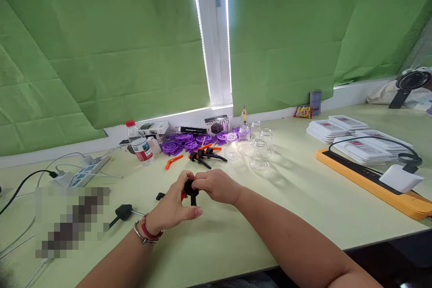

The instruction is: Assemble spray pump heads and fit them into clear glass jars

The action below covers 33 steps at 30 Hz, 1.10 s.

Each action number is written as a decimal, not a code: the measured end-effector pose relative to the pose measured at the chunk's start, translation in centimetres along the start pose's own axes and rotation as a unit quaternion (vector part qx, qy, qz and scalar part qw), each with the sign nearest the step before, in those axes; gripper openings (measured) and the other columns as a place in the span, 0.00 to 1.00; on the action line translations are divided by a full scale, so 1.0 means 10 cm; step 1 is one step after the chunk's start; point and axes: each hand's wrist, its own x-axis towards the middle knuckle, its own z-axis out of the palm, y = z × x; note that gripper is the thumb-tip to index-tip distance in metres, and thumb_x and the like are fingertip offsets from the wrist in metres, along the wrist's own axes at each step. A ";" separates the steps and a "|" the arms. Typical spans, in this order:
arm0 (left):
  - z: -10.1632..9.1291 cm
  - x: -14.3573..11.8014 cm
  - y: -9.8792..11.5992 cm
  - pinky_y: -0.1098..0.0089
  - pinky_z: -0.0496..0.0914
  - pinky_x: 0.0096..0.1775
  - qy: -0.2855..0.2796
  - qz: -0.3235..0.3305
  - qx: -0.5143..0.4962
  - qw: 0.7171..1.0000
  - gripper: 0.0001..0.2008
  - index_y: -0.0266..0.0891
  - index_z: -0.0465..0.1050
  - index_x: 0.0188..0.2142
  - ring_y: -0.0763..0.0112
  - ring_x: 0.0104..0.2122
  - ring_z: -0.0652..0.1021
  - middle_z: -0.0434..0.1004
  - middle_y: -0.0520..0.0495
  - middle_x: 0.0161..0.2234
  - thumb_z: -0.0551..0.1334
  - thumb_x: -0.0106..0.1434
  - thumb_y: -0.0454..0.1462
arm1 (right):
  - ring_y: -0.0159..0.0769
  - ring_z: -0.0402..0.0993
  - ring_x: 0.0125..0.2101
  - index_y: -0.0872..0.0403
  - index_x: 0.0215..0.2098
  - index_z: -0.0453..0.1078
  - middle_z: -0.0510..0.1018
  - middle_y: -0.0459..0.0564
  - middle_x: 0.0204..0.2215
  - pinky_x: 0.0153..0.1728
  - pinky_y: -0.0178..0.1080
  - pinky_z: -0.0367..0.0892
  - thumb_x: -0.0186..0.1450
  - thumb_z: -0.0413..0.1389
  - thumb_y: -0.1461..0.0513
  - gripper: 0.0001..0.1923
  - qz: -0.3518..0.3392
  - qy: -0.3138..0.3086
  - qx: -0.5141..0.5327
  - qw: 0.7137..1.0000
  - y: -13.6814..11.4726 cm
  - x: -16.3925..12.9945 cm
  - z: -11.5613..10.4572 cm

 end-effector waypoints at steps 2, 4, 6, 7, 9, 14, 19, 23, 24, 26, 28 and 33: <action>0.00 0.00 0.01 0.72 0.59 0.32 -0.006 0.000 -0.008 1.000 0.27 0.40 0.55 0.43 0.73 0.31 0.62 0.61 0.52 0.33 0.66 0.49 0.46 | 0.28 0.63 0.24 0.54 0.31 0.69 0.74 0.46 0.28 0.24 0.31 0.54 0.62 0.45 0.70 0.12 -0.001 0.002 -0.001 1.000 0.01 0.00 0.01; 0.00 0.01 0.01 0.72 0.59 0.32 -0.014 -0.003 -0.018 1.000 0.27 0.40 0.55 0.45 0.72 0.32 0.62 0.61 0.51 0.34 0.65 0.51 0.46 | 0.28 0.64 0.24 0.54 0.31 0.68 0.73 0.46 0.29 0.25 0.31 0.55 0.63 0.45 0.70 0.12 0.002 0.002 0.009 1.000 0.02 -0.01 0.01; -0.01 0.01 0.02 0.72 0.60 0.32 -0.024 -0.014 -0.025 0.999 0.29 0.41 0.54 0.46 0.72 0.32 0.62 0.61 0.50 0.35 0.65 0.51 0.47 | 0.28 0.65 0.25 0.54 0.31 0.68 0.73 0.46 0.29 0.26 0.31 0.56 0.64 0.45 0.70 0.11 0.009 0.001 0.027 1.000 0.03 -0.01 0.02; -0.02 0.01 0.02 0.72 0.60 0.32 -0.029 -0.019 -0.027 0.999 0.29 0.41 0.53 0.47 0.72 0.32 0.62 0.61 0.50 0.35 0.65 0.51 0.47 | 0.28 0.65 0.26 0.54 0.31 0.68 0.73 0.47 0.28 0.27 0.30 0.57 0.64 0.45 0.69 0.11 0.015 0.002 0.039 0.999 0.04 -0.01 0.02; -0.04 0.01 0.02 0.72 0.60 0.32 -0.040 -0.022 -0.027 0.999 0.30 0.41 0.53 0.47 0.72 0.31 0.62 0.61 0.50 0.35 0.65 0.51 0.47 | 0.28 0.65 0.26 0.55 0.31 0.67 0.72 0.47 0.28 0.27 0.30 0.58 0.65 0.44 0.68 0.11 0.026 0.004 0.062 0.998 0.04 -0.02 0.02; -0.05 0.02 0.02 0.71 0.61 0.33 -0.044 -0.010 -0.042 0.998 0.29 0.40 0.53 0.46 0.71 0.33 0.63 0.61 0.50 0.35 0.64 0.51 0.48 | 0.29 0.65 0.27 0.55 0.32 0.66 0.71 0.48 0.28 0.28 0.31 0.59 0.67 0.44 0.66 0.11 0.033 0.015 0.099 0.994 0.02 -0.01 0.03; -0.03 0.01 -0.01 0.70 0.62 0.35 -0.034 -0.017 -0.053 0.998 0.31 0.40 0.53 0.47 0.70 0.34 0.65 0.63 0.49 0.36 0.65 0.51 0.49 | 0.29 0.65 0.27 0.55 0.31 0.66 0.70 0.48 0.28 0.29 0.31 0.60 0.67 0.43 0.66 0.11 0.030 0.020 0.107 0.994 0.00 0.01 0.04; -0.03 0.02 -0.03 0.70 0.63 0.35 -0.031 -0.033 -0.052 0.998 0.31 0.40 0.53 0.48 0.70 0.33 0.64 0.63 0.48 0.37 0.64 0.51 0.50 | 0.29 0.65 0.26 0.55 0.31 0.66 0.70 0.48 0.27 0.28 0.31 0.60 0.66 0.44 0.66 0.11 0.033 0.011 0.093 0.995 -0.01 0.01 0.03; -0.03 0.02 -0.03 0.70 0.63 0.34 -0.030 -0.035 -0.051 0.998 0.31 0.40 0.53 0.48 0.70 0.33 0.64 0.63 0.48 0.36 0.64 0.51 0.50 | 0.29 0.65 0.26 0.55 0.31 0.66 0.70 0.48 0.27 0.28 0.31 0.60 0.66 0.44 0.66 0.11 0.034 0.009 0.088 0.995 -0.01 0.01 0.03; -0.04 0.02 -0.03 0.70 0.63 0.34 -0.030 -0.036 -0.047 0.998 0.31 0.40 0.53 0.47 0.70 0.33 0.65 0.64 0.49 0.36 0.64 0.51 0.50 | 0.29 0.65 0.26 0.55 0.31 0.67 0.71 0.48 0.27 0.28 0.31 0.60 0.66 0.45 0.66 0.11 0.036 0.006 0.081 0.996 -0.01 0.01 0.03; -0.04 0.03 -0.02 0.69 0.63 0.34 -0.028 -0.037 -0.037 0.998 0.31 0.40 0.53 0.47 0.70 0.33 0.65 0.64 0.49 0.36 0.64 0.50 0.50 | 0.29 0.66 0.26 0.55 0.32 0.67 0.71 0.48 0.28 0.28 0.31 0.60 0.66 0.45 0.65 0.10 0.039 0.004 0.076 0.996 0.00 0.01 0.03; -0.03 0.03 -0.02 0.70 0.62 0.33 0.004 -0.041 0.013 0.999 0.31 0.41 0.53 0.46 0.71 0.32 0.65 0.64 0.50 0.34 0.66 0.49 0.49 | 0.31 0.67 0.28 0.55 0.35 0.69 0.73 0.49 0.30 0.30 0.33 0.62 0.66 0.47 0.64 0.09 0.058 0.009 0.099 0.993 0.00 0.01 0.02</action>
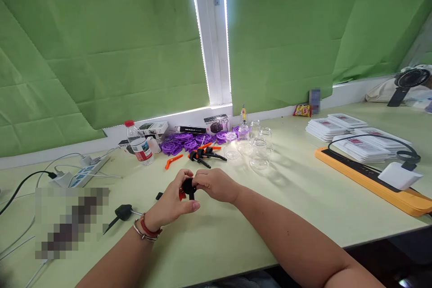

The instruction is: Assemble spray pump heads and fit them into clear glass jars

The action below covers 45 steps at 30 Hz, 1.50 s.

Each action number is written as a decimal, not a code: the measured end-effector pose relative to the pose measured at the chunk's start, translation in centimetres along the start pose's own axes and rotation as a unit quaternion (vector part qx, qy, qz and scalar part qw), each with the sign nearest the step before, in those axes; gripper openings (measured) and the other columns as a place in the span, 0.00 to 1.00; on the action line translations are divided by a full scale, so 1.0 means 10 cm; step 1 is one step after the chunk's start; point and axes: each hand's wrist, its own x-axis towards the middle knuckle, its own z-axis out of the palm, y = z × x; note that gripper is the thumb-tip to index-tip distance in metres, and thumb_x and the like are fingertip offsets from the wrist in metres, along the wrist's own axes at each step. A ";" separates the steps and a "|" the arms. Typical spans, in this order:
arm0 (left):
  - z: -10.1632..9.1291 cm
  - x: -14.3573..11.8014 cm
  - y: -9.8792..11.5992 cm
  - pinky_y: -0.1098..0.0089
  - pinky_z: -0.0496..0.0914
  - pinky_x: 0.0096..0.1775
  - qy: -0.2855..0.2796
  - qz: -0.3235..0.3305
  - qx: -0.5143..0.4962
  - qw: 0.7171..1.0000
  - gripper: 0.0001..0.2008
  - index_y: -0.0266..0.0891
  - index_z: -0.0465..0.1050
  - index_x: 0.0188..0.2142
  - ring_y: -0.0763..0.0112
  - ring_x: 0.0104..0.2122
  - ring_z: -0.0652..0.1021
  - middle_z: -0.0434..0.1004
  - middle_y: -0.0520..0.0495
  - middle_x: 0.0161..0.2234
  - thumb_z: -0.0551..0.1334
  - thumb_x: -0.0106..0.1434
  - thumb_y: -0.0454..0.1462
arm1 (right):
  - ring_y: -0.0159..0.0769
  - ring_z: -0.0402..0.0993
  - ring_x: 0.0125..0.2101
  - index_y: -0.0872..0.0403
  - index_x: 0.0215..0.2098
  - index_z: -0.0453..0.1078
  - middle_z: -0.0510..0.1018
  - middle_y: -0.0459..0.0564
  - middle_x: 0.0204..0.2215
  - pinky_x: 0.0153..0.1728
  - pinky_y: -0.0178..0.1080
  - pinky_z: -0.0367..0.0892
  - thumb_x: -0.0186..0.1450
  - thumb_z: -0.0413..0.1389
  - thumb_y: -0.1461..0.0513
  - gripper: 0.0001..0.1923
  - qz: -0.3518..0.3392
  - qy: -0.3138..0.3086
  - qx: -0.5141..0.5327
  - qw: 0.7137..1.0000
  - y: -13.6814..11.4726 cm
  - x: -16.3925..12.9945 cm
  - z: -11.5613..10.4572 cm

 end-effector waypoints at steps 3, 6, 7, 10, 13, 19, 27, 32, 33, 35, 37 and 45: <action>0.01 -0.01 -0.02 0.70 0.62 0.32 0.031 0.004 0.026 0.999 0.32 0.41 0.54 0.45 0.71 0.31 0.65 0.64 0.52 0.33 0.67 0.47 0.49 | 0.32 0.68 0.28 0.55 0.36 0.69 0.74 0.49 0.28 0.31 0.35 0.63 0.64 0.51 0.63 0.06 0.054 0.024 0.059 0.997 -0.01 0.00 -0.03; 0.02 -0.01 -0.03 0.69 0.63 0.32 0.068 0.010 0.052 0.996 0.32 0.42 0.55 0.43 0.70 0.32 0.67 0.64 0.52 0.33 0.68 0.45 0.50 | 0.30 0.68 0.21 0.55 0.32 0.69 0.72 0.44 0.21 0.24 0.34 0.63 0.59 0.57 0.61 0.05 0.180 0.065 0.212 0.958 -0.03 0.01 -0.04; 0.02 -0.01 -0.03 0.68 0.63 0.33 0.080 0.012 0.061 0.995 0.32 0.42 0.55 0.43 0.70 0.32 0.67 0.65 0.52 0.33 0.68 0.45 0.50 | 0.29 0.67 0.18 0.56 0.30 0.68 0.71 0.43 0.18 0.22 0.33 0.63 0.57 0.59 0.60 0.06 0.221 0.073 0.273 0.934 -0.03 0.01 -0.05; 0.03 -0.01 -0.03 0.68 0.64 0.33 0.111 0.011 0.082 0.990 0.32 0.42 0.55 0.42 0.70 0.32 0.68 0.66 0.52 0.32 0.69 0.43 0.50 | 0.30 0.69 0.17 0.57 0.27 0.68 0.72 0.44 0.15 0.22 0.34 0.66 0.55 0.61 0.57 0.11 0.285 0.082 0.408 0.864 -0.05 0.02 -0.05; 0.02 -0.01 -0.02 0.68 0.63 0.32 0.134 0.007 0.084 0.987 0.31 0.42 0.56 0.41 0.70 0.30 0.68 0.66 0.52 0.32 0.69 0.43 0.49 | 0.34 0.76 0.26 0.58 0.31 0.71 0.78 0.49 0.22 0.32 0.39 0.71 0.53 0.63 0.57 0.13 0.300 0.090 0.471 0.825 -0.07 0.02 -0.07; -0.05 -0.02 0.00 0.71 0.61 0.30 0.104 -0.027 0.007 0.994 0.28 0.42 0.56 0.39 0.74 0.28 0.66 0.65 0.53 0.30 0.69 0.44 0.47 | 0.37 0.77 0.29 0.59 0.32 0.73 0.79 0.51 0.25 0.35 0.42 0.72 0.53 0.63 0.57 0.14 0.277 0.070 0.484 0.827 -0.14 0.00 -0.12; -0.10 0.00 -0.06 0.72 0.64 0.27 -0.041 -0.090 -0.261 0.960 0.21 0.40 0.56 0.38 0.74 0.28 0.69 0.68 0.50 0.30 0.63 0.52 0.46 | 0.30 0.73 0.26 0.56 0.32 0.74 0.74 0.47 0.28 0.31 0.35 0.70 0.59 0.57 0.62 0.06 0.197 0.049 0.348 0.915 -0.27 0.00 -0.17; -0.09 0.01 -0.10 0.73 0.65 0.23 -0.095 -0.142 -0.331 0.928 0.20 0.39 0.59 0.36 0.70 0.28 0.73 0.69 0.48 0.30 0.61 0.53 0.50 | 0.29 0.69 0.28 0.56 0.32 0.73 0.73 0.46 0.27 0.32 0.33 0.66 0.59 0.54 0.67 0.06 0.143 0.021 0.246 0.958 -0.26 0.01 -0.17; -0.08 0.02 -0.10 0.73 0.66 0.22 -0.101 -0.151 -0.333 0.925 0.20 0.38 0.59 0.35 0.69 0.28 0.74 0.69 0.47 0.30 0.60 0.54 0.51 | 0.29 0.69 0.28 0.56 0.32 0.73 0.73 0.46 0.27 0.32 0.33 0.66 0.59 0.54 0.67 0.06 0.136 0.015 0.234 0.963 -0.25 0.01 -0.16; -0.07 0.03 -0.12 0.73 0.66 0.21 -0.111 -0.166 -0.333 0.922 0.21 0.38 0.60 0.34 0.67 0.28 0.76 0.70 0.47 0.30 0.61 0.53 0.52 | 0.30 0.69 0.29 0.56 0.31 0.73 0.73 0.46 0.27 0.33 0.33 0.65 0.59 0.54 0.67 0.06 0.128 0.002 0.215 0.968 -0.24 0.01 -0.14; -0.06 0.04 -0.12 0.73 0.66 0.20 -0.121 -0.171 -0.330 0.921 0.21 0.38 0.60 0.34 0.66 0.28 0.76 0.70 0.47 0.31 0.61 0.53 0.52 | 0.30 0.68 0.28 0.55 0.30 0.72 0.73 0.46 0.26 0.32 0.33 0.65 0.60 0.54 0.66 0.05 0.121 -0.011 0.201 0.972 -0.22 0.01 -0.12; -0.01 0.05 -0.14 0.75 0.64 0.18 -0.128 -0.191 -0.331 0.915 0.22 0.38 0.62 0.35 0.67 0.26 0.76 0.69 0.49 0.29 0.62 0.52 0.53 | 0.30 0.68 0.28 0.56 0.29 0.72 0.75 0.47 0.25 0.32 0.34 0.64 0.61 0.55 0.62 0.06 0.101 -0.026 0.191 0.976 -0.17 0.01 -0.10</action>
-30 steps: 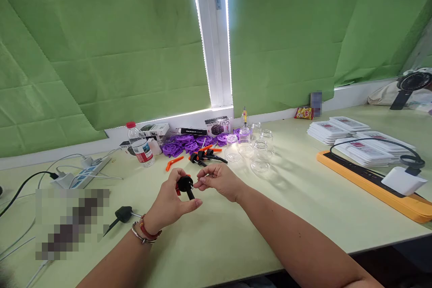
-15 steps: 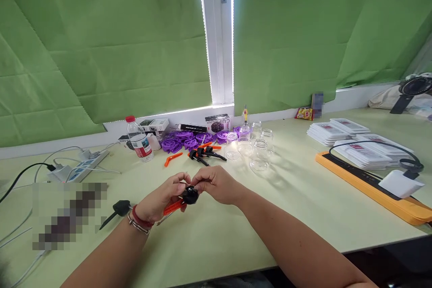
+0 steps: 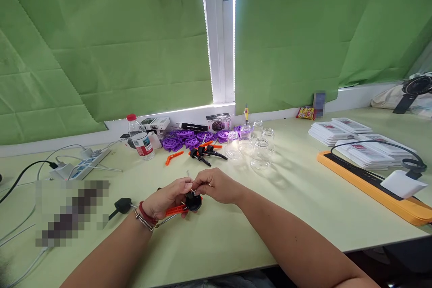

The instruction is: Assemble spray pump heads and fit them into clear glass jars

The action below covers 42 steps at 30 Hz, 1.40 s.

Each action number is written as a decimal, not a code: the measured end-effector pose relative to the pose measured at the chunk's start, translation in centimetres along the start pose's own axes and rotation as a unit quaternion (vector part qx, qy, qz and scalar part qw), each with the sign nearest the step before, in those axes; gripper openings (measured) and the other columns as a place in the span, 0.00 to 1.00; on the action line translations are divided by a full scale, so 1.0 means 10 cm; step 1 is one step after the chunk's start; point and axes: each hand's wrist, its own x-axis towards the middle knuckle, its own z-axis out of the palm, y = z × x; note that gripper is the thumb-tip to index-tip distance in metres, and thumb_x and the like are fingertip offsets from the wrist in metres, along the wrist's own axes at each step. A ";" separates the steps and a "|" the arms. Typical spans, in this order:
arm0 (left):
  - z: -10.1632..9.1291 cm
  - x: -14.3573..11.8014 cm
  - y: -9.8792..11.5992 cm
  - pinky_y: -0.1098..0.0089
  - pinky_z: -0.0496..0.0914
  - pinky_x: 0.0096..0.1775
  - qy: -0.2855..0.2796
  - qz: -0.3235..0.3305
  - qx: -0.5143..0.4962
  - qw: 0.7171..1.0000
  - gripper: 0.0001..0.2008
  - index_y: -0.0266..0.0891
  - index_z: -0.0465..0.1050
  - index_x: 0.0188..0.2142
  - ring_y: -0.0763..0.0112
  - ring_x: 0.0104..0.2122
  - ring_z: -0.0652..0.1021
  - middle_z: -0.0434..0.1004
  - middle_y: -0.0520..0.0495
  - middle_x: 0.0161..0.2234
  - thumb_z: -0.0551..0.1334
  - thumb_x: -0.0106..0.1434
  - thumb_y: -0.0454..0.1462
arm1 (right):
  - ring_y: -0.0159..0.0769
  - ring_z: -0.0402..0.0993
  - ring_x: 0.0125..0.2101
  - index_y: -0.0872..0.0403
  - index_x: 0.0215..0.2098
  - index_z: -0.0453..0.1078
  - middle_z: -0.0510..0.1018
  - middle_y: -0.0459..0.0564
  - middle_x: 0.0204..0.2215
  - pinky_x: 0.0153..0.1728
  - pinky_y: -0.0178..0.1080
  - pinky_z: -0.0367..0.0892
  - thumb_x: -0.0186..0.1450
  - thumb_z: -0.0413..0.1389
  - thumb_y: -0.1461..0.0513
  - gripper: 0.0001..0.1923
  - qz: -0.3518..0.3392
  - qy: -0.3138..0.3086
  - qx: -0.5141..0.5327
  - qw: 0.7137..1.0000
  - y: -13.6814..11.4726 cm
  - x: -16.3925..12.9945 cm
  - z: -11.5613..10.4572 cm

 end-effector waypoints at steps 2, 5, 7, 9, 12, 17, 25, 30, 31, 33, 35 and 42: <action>0.00 0.00 -0.01 0.75 0.64 0.18 0.001 -0.005 -0.002 1.000 0.23 0.38 0.62 0.36 0.68 0.26 0.75 0.68 0.50 0.29 0.63 0.52 0.52 | 0.30 0.68 0.28 0.56 0.29 0.72 0.75 0.47 0.26 0.33 0.34 0.64 0.62 0.55 0.61 0.07 0.001 -0.002 0.009 1.000 0.00 0.00 0.00; -0.01 0.01 -0.02 0.75 0.63 0.18 0.004 -0.013 0.001 1.000 0.23 0.38 0.62 0.37 0.69 0.26 0.75 0.69 0.50 0.30 0.62 0.52 0.52 | 0.30 0.68 0.28 0.56 0.29 0.72 0.75 0.47 0.26 0.32 0.34 0.64 0.61 0.56 0.60 0.08 0.011 -0.001 0.035 0.999 0.00 0.01 0.01; -0.02 0.01 -0.03 0.75 0.63 0.19 0.008 -0.017 0.006 1.000 0.23 0.38 0.62 0.38 0.68 0.27 0.75 0.69 0.49 0.31 0.62 0.53 0.52 | 0.30 0.68 0.27 0.56 0.28 0.72 0.74 0.47 0.25 0.31 0.33 0.64 0.61 0.57 0.59 0.08 0.014 -0.003 0.050 0.999 0.02 0.01 0.02; -0.02 0.01 -0.04 0.75 0.63 0.19 0.012 -0.019 0.012 1.000 0.22 0.38 0.62 0.37 0.68 0.27 0.75 0.69 0.50 0.30 0.62 0.53 0.52 | 0.30 0.68 0.27 0.56 0.28 0.72 0.74 0.46 0.25 0.32 0.33 0.64 0.61 0.57 0.59 0.08 0.008 -0.010 0.056 0.998 0.03 0.00 0.03; -0.01 0.01 -0.04 0.75 0.63 0.19 0.014 -0.018 0.012 1.000 0.22 0.38 0.61 0.37 0.66 0.27 0.75 0.70 0.49 0.30 0.61 0.54 0.52 | 0.30 0.68 0.28 0.56 0.28 0.72 0.74 0.47 0.26 0.33 0.34 0.65 0.60 0.58 0.59 0.08 0.000 -0.018 0.054 0.998 0.05 0.00 0.03; 0.01 0.00 -0.02 0.75 0.62 0.18 0.006 -0.021 0.009 1.000 0.23 0.38 0.62 0.36 0.66 0.27 0.75 0.70 0.49 0.29 0.62 0.52 0.52 | 0.30 0.67 0.28 0.56 0.29 0.73 0.73 0.47 0.26 0.33 0.34 0.65 0.58 0.59 0.59 0.07 0.022 -0.021 0.092 0.995 0.06 0.01 0.03; 0.01 0.00 -0.01 0.73 0.64 0.19 0.008 -0.015 0.007 1.000 0.23 0.38 0.63 0.36 0.69 0.26 0.74 0.69 0.50 0.29 0.63 0.51 0.52 | 0.30 0.67 0.28 0.56 0.27 0.74 0.71 0.45 0.25 0.32 0.34 0.64 0.54 0.62 0.60 0.06 0.068 -0.006 0.195 0.978 0.11 0.01 0.08; 0.00 0.00 -0.03 0.75 0.64 0.18 0.012 -0.012 0.007 1.000 0.22 0.38 0.62 0.36 0.72 0.24 0.72 0.68 0.51 0.28 0.63 0.52 0.52 | 0.29 0.67 0.28 0.57 0.28 0.74 0.70 0.45 0.25 0.31 0.33 0.64 0.54 0.63 0.61 0.07 0.062 -0.012 0.192 0.979 0.11 0.01 0.06; 0.00 0.00 -0.04 0.75 0.64 0.18 0.010 -0.011 0.008 1.000 0.22 0.38 0.62 0.36 0.73 0.24 0.72 0.68 0.51 0.28 0.62 0.52 0.52 | 0.29 0.67 0.28 0.57 0.28 0.74 0.70 0.45 0.25 0.31 0.33 0.64 0.54 0.63 0.60 0.07 0.062 -0.014 0.195 0.979 0.11 0.01 0.06; 0.01 0.00 -0.03 0.75 0.64 0.18 0.005 -0.009 0.009 1.000 0.22 0.38 0.61 0.37 0.73 0.24 0.72 0.68 0.50 0.29 0.62 0.53 0.51 | 0.29 0.67 0.28 0.57 0.29 0.74 0.71 0.45 0.26 0.31 0.33 0.64 0.54 0.63 0.60 0.08 0.064 -0.018 0.200 0.977 0.11 0.01 0.06; 0.01 0.00 -0.03 0.75 0.64 0.18 0.001 -0.008 0.011 1.000 0.21 0.37 0.61 0.37 0.72 0.24 0.72 0.68 0.50 0.29 0.62 0.53 0.51 | 0.29 0.67 0.28 0.57 0.28 0.73 0.70 0.45 0.26 0.31 0.33 0.64 0.54 0.63 0.60 0.08 0.065 -0.020 0.202 0.977 0.12 0.01 0.06; 0.00 0.01 -0.04 0.73 0.65 0.19 0.004 -0.016 0.014 1.000 0.22 0.39 0.60 0.35 0.70 0.25 0.73 0.67 0.51 0.28 0.62 0.52 0.52 | 0.28 0.66 0.27 0.58 0.28 0.73 0.70 0.45 0.26 0.30 0.32 0.62 0.53 0.64 0.60 0.09 0.066 -0.027 0.206 0.976 0.13 0.01 0.06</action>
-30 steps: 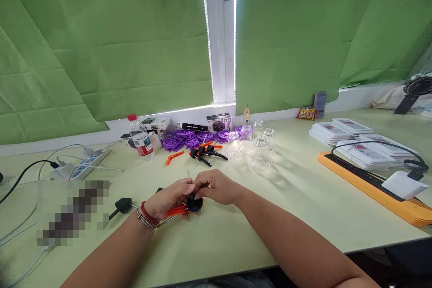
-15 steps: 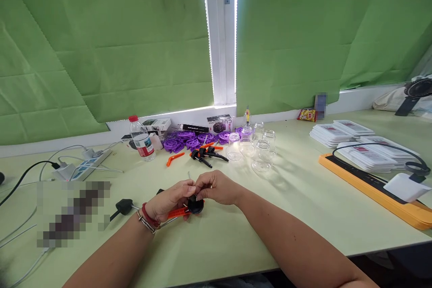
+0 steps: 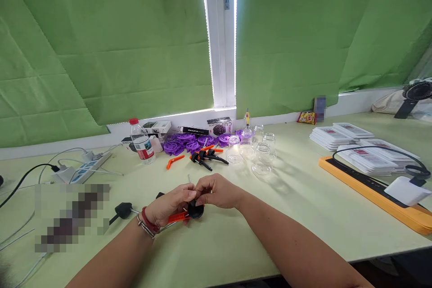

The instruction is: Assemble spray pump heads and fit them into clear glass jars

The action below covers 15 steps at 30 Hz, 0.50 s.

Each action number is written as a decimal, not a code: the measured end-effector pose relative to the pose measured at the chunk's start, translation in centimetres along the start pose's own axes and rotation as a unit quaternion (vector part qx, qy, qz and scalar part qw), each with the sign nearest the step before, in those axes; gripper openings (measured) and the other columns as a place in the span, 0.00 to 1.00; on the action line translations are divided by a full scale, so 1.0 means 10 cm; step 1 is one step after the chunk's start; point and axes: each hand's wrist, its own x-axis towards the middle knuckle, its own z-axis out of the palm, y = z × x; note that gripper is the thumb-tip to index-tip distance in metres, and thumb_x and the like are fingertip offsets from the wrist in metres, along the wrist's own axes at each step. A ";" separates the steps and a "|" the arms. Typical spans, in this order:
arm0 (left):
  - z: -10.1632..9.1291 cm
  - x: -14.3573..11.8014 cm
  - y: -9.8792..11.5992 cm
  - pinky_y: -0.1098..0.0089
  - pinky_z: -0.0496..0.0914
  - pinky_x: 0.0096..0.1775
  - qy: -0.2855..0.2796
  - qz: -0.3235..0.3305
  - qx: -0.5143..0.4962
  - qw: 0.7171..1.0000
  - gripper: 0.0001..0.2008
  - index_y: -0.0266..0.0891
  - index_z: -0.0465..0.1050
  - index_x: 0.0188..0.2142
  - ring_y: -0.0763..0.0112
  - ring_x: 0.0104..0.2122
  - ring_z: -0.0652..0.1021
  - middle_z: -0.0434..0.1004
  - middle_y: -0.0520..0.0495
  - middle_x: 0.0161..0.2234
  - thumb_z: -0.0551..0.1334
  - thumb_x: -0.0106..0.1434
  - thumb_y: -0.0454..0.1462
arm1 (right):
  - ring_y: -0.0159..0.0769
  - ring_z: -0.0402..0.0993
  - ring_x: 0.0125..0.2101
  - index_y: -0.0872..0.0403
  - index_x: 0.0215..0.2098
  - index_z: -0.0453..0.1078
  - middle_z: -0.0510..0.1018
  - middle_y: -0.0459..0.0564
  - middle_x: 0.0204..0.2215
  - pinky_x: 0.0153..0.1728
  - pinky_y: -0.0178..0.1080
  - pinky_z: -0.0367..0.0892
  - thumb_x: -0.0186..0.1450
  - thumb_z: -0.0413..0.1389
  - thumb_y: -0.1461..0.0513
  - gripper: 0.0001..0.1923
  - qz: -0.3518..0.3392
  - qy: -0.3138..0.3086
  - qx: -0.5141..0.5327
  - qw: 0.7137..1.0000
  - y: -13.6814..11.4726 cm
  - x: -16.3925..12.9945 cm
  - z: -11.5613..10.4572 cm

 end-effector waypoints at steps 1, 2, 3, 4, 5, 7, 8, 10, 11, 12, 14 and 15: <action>0.00 0.00 -0.01 0.73 0.65 0.19 0.000 -0.002 -0.001 1.000 0.22 0.39 0.59 0.35 0.70 0.25 0.73 0.67 0.51 0.28 0.62 0.52 0.52 | 0.28 0.66 0.27 0.58 0.29 0.73 0.70 0.45 0.26 0.30 0.33 0.62 0.53 0.64 0.60 0.09 0.001 -0.001 0.003 1.000 0.00 0.00 0.00; -0.01 0.00 -0.01 0.73 0.65 0.19 -0.001 -0.002 -0.001 1.000 0.22 0.39 0.59 0.35 0.69 0.25 0.73 0.67 0.51 0.28 0.62 0.52 0.52 | 0.29 0.66 0.27 0.58 0.29 0.73 0.71 0.45 0.26 0.30 0.33 0.63 0.52 0.64 0.60 0.10 0.001 0.000 0.008 1.000 0.00 0.00 0.00; -0.01 0.00 -0.01 0.73 0.65 0.19 0.000 -0.002 -0.001 1.000 0.22 0.39 0.59 0.36 0.69 0.25 0.73 0.67 0.51 0.28 0.62 0.52 0.52 | 0.29 0.66 0.27 0.58 0.29 0.73 0.71 0.45 0.26 0.30 0.33 0.63 0.52 0.64 0.59 0.10 0.003 0.001 0.015 1.000 0.00 0.00 0.01; -0.01 0.00 -0.02 0.73 0.65 0.19 0.001 -0.001 -0.001 1.000 0.22 0.39 0.59 0.36 0.69 0.25 0.73 0.67 0.51 0.27 0.62 0.52 0.52 | 0.29 0.66 0.27 0.58 0.29 0.72 0.71 0.45 0.26 0.30 0.33 0.63 0.52 0.64 0.59 0.11 0.004 0.002 0.021 1.000 0.00 0.00 0.01; -0.01 0.00 -0.02 0.73 0.64 0.19 0.004 0.000 -0.001 1.000 0.22 0.39 0.59 0.36 0.69 0.25 0.73 0.67 0.51 0.27 0.62 0.52 0.51 | 0.29 0.66 0.27 0.58 0.29 0.72 0.71 0.45 0.26 0.29 0.33 0.63 0.52 0.65 0.59 0.11 0.005 0.004 0.025 1.000 0.01 0.00 0.01; -0.01 0.00 -0.01 0.73 0.64 0.19 0.008 0.001 -0.001 1.000 0.22 0.39 0.59 0.36 0.69 0.25 0.73 0.67 0.51 0.27 0.62 0.52 0.51 | 0.29 0.66 0.27 0.58 0.28 0.72 0.71 0.45 0.26 0.30 0.33 0.63 0.52 0.64 0.60 0.10 0.007 0.006 0.027 1.000 0.02 0.00 0.02; 0.00 -0.01 -0.01 0.73 0.64 0.20 0.008 0.001 -0.001 1.000 0.22 0.39 0.59 0.36 0.69 0.25 0.73 0.67 0.51 0.28 0.62 0.52 0.52 | 0.29 0.66 0.27 0.59 0.28 0.72 0.71 0.45 0.26 0.29 0.33 0.62 0.52 0.64 0.60 0.10 0.008 0.007 0.025 1.000 0.02 0.00 0.02; 0.00 -0.01 0.00 0.73 0.64 0.20 0.006 0.002 0.001 1.000 0.22 0.39 0.60 0.35 0.69 0.26 0.73 0.67 0.50 0.28 0.62 0.51 0.52 | 0.29 0.66 0.27 0.59 0.28 0.72 0.71 0.45 0.26 0.29 0.33 0.62 0.52 0.64 0.61 0.10 0.007 0.008 0.019 1.000 0.03 0.00 0.02; 0.00 -0.01 0.00 0.73 0.64 0.20 0.005 0.003 0.003 1.000 0.22 0.39 0.60 0.35 0.68 0.26 0.73 0.67 0.50 0.28 0.62 0.51 0.52 | 0.28 0.66 0.27 0.59 0.29 0.72 0.71 0.45 0.26 0.28 0.32 0.62 0.52 0.64 0.61 0.10 0.007 0.008 0.015 1.000 0.03 0.00 0.02; 0.00 -0.02 0.00 0.73 0.64 0.20 0.005 0.002 0.004 1.000 0.22 0.39 0.60 0.35 0.68 0.26 0.73 0.67 0.50 0.28 0.62 0.52 0.52 | 0.28 0.66 0.27 0.59 0.29 0.72 0.71 0.45 0.26 0.28 0.32 0.61 0.52 0.64 0.61 0.10 0.006 0.008 0.013 1.000 0.03 0.00 0.02; 0.00 -0.01 0.00 0.73 0.64 0.19 0.010 0.002 0.005 1.000 0.22 0.39 0.60 0.36 0.68 0.26 0.73 0.67 0.50 0.28 0.62 0.52 0.52 | 0.28 0.66 0.27 0.59 0.30 0.72 0.71 0.46 0.26 0.28 0.32 0.61 0.52 0.64 0.61 0.10 0.002 0.007 0.013 1.000 0.03 -0.01 0.03; 0.00 -0.01 -0.01 0.73 0.64 0.19 0.012 0.002 0.005 1.000 0.22 0.39 0.60 0.36 0.68 0.26 0.73 0.67 0.50 0.28 0.61 0.52 0.52 | 0.28 0.66 0.27 0.59 0.31 0.73 0.71 0.46 0.27 0.29 0.32 0.61 0.52 0.64 0.61 0.10 -0.001 0.006 0.013 1.000 0.03 -0.01 0.03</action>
